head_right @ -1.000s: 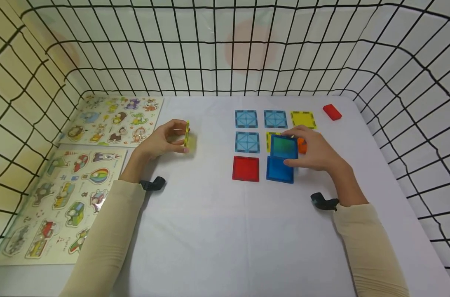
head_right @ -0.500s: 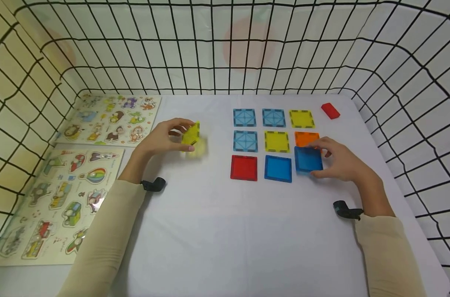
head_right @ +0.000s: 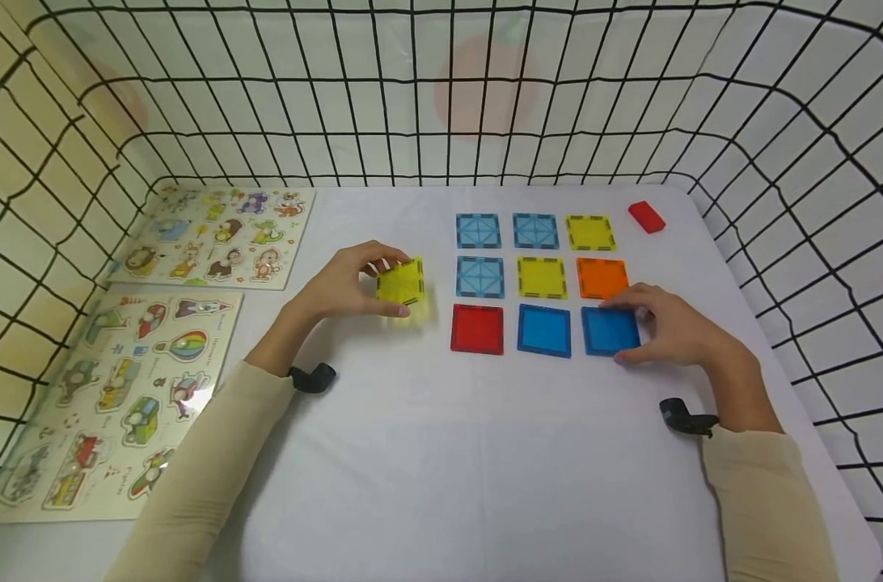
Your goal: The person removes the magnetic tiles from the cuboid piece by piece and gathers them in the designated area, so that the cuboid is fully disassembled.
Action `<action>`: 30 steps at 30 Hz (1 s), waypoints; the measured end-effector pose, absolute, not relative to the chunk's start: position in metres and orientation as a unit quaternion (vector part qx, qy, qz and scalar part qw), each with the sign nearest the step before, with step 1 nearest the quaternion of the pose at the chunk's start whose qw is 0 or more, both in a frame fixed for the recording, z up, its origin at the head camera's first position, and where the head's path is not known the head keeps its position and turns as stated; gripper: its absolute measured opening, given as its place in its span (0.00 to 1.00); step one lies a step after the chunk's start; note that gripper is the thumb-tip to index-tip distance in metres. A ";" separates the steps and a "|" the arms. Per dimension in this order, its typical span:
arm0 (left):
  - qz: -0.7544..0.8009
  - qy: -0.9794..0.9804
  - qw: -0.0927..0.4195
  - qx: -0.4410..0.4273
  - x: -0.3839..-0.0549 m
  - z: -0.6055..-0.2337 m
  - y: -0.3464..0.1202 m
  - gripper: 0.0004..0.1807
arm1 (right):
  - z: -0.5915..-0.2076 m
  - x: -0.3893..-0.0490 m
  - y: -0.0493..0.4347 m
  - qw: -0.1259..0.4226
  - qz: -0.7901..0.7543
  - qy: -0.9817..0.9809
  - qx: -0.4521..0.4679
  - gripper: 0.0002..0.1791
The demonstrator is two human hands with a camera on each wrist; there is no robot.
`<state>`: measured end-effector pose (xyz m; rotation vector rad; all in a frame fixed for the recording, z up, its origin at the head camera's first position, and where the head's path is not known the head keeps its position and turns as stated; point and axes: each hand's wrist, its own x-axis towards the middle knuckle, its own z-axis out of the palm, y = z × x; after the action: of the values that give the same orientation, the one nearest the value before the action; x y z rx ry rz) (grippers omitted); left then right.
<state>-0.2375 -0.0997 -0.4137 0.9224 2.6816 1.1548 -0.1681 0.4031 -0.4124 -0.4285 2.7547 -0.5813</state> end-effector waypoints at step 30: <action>0.125 0.889 0.137 0.418 -0.116 -0.401 0.018 0.45 | -0.413 -0.169 0.406 0.183 -0.219 0.948 -0.138 0.45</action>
<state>-0.1160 0.0180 -0.4008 1.2090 2.5730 0.3620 -0.1688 0.4064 -0.4129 -0.3904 2.6751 -0.6168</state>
